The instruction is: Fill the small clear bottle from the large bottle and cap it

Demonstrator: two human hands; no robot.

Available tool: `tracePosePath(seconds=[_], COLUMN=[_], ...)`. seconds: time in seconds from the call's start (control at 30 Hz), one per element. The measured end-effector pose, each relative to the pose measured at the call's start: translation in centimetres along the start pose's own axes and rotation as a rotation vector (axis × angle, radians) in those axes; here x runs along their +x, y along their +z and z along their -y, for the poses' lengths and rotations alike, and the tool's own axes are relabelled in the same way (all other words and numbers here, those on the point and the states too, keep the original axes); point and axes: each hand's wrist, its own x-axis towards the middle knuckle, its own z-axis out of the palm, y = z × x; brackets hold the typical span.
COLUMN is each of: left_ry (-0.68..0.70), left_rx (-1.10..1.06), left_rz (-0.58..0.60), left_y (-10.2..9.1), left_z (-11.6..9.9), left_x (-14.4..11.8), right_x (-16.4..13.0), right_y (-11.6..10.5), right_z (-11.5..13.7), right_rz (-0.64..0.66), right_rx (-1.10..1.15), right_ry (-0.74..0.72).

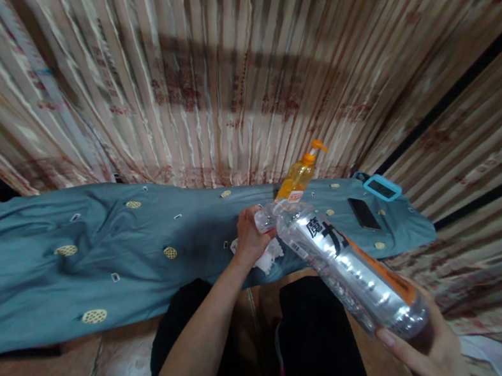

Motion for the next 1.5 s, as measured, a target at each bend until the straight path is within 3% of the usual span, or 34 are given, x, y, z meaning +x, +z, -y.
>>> tracePosePath(seconds=[0.9,1.17,1.5], left_ry=[-0.015,-0.017,-0.003], left_rx=[-0.001,0.0,0.002], left_rz=[0.033,0.031,0.013], left_y=[-0.6,-0.5,-0.3], left_z=[-0.7,-0.7,-0.4], left_x=[0.0,0.0,0.0], right_x=[0.1,0.6,0.2], right_y=[-0.1,-0.7,-0.4], right_z=[-0.3,-1.8,-1.2], right_rz=[-0.005,0.012,0.007], right_rx=[-0.027,-0.043,-0.054], right_ry=[-0.025,-0.041,-0.05])
